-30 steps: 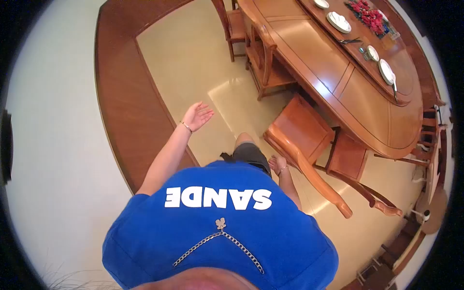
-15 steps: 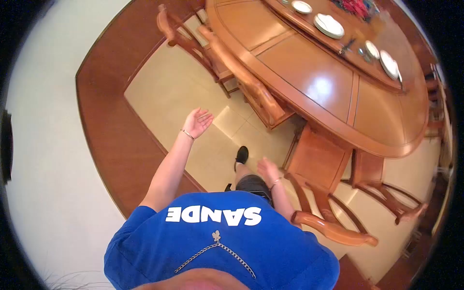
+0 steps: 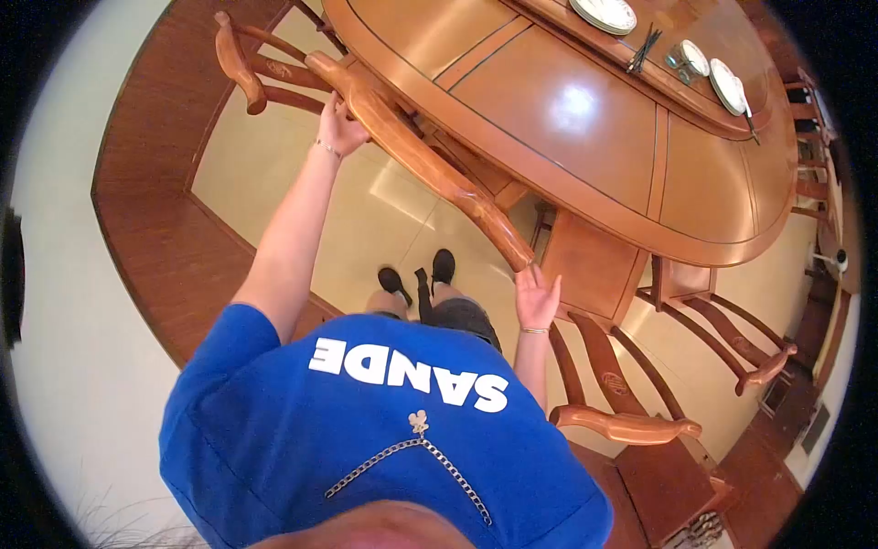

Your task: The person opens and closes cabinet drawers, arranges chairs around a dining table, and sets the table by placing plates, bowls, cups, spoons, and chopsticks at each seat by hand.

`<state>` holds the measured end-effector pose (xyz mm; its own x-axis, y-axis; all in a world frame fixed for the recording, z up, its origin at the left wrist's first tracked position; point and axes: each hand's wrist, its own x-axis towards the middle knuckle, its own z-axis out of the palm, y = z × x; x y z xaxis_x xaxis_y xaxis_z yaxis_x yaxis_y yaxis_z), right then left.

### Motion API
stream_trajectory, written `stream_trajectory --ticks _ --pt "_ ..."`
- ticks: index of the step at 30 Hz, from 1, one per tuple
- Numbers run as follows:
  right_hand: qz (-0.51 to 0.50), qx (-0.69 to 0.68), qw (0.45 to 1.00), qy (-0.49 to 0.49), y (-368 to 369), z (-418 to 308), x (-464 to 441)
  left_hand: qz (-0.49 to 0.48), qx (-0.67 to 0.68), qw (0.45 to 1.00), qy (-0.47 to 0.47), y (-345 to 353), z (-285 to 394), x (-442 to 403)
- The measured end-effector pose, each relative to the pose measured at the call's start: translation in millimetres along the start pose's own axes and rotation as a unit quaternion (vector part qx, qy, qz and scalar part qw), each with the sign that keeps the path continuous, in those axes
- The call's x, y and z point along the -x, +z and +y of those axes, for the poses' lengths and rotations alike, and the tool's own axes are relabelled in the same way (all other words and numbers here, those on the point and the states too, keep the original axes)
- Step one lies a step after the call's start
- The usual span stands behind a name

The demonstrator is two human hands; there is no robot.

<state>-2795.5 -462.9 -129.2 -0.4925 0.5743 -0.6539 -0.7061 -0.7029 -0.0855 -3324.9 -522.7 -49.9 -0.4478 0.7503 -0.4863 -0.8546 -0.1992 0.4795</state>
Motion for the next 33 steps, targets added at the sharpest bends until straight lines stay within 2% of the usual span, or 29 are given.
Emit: stream_trajectory --ticks 3,5,7,8,10,12,13,15,17,18,19,20,21,22,23,24,25,26,27,29,30,31,33 --pt "-0.030 -0.001 0.998 0.058 10.8 19.5 -0.5 -0.015 0.024 1.000 -0.011 7.5 0.7 -20.0" --pt "-0.029 0.020 0.998 0.044 49.2 31.5 -6.4 -0.034 0.033 0.999 -0.023 17.7 1.3 -28.5" --pt "-0.071 0.005 0.993 0.091 66.2 33.9 -27.4 0.009 0.016 0.998 0.055 36.3 1.3 -26.8" --pt "-0.072 0.000 0.994 0.087 73.3 31.6 -42.1 0.017 0.095 0.995 0.011 13.4 6.6 -50.8" --pt "-0.015 0.000 0.974 0.226 79.5 21.5 -74.8 0.045 0.101 0.994 0.005 16.5 10.1 -54.3" --pt "-0.029 0.034 0.973 0.227 71.0 28.1 -106.5 0.103 0.107 0.988 0.036 20.9 10.9 -59.3" --pt "-0.041 0.072 0.969 0.231 63.6 36.0 -123.5 0.100 0.103 0.989 0.035 15.7 13.9 -64.9" --pt "-0.027 0.082 0.976 0.202 43.0 52.5 -161.1 0.074 0.129 0.989 0.001 -0.2 22.1 -83.1" --pt "-0.229 0.151 0.946 0.173 1.6 52.5 -215.1 0.058 0.142 0.988 -0.014 -14.9 27.3 -102.3" --pt "-0.160 0.379 0.911 0.022 -36.8 56.7 -253.4 0.054 0.096 0.994 0.014 -20.4 29.1 -111.4" --pt "-0.159 0.377 0.912 0.019 -30.2 58.3 -238.2 0.051 0.051 0.997 0.040 -24.9 29.1 -115.2" --pt "-0.141 0.569 0.807 -0.066 -11.8 55.9 -211.4 0.046 0.121 0.991 0.024 -19.0 23.4 -101.2" --pt "-0.118 0.731 0.655 -0.151 5.3 52.3 -199.9 0.038 0.122 0.992 0.025 -4.0 20.3 -86.0" --pt "-0.114 0.798 0.545 -0.229 -24.5 41.9 -217.8 0.044 0.101 0.993 0.037 8.9 15.3 -65.3" --pt "-0.114 0.800 0.542 -0.228 -45.5 35.2 -224.9 0.054 0.080 0.994 0.048 12.7 12.0 -51.6" --pt "-0.163 0.699 0.682 -0.140 -61.4 31.8 -228.5 0.045 0.074 0.994 0.068 -1.6 6.6 -51.5" --pt "-0.202 0.568 0.796 -0.045 -72.7 30.0 -225.0 0.047 0.076 0.994 0.067 -2.0 3.5 -39.3" --pt "-0.249 0.559 0.784 -0.106 -84.7 28.3 -210.8 0.064 0.081 0.993 0.053 -1.1 -5.5 -18.8" --pt "-0.243 0.467 0.846 -0.085 -55.1 38.0 -162.7 0.081 0.088 0.992 0.039 -2.5 -10.6 -6.3" --pt "-0.228 0.257 0.938 -0.051 22.4 61.7 -50.4 0.077 0.123 0.989 0.011 -55.5 -22.7 -14.2" --pt "-0.271 0.158 0.946 0.078 7.2 56.1 -63.5 0.016 0.170 0.985 -0.018 -68.8 -28.0 -5.7" --pt "-0.205 0.145 0.950 0.188 -6.6 45.0 -72.6 -0.045 0.216 0.974 -0.047 -81.0 -32.3 2.8" --pt "-0.204 0.148 0.950 0.186 -21.7 44.4 -64.1 -0.022 0.183 0.981 -0.053 -77.2 -41.5 31.3"
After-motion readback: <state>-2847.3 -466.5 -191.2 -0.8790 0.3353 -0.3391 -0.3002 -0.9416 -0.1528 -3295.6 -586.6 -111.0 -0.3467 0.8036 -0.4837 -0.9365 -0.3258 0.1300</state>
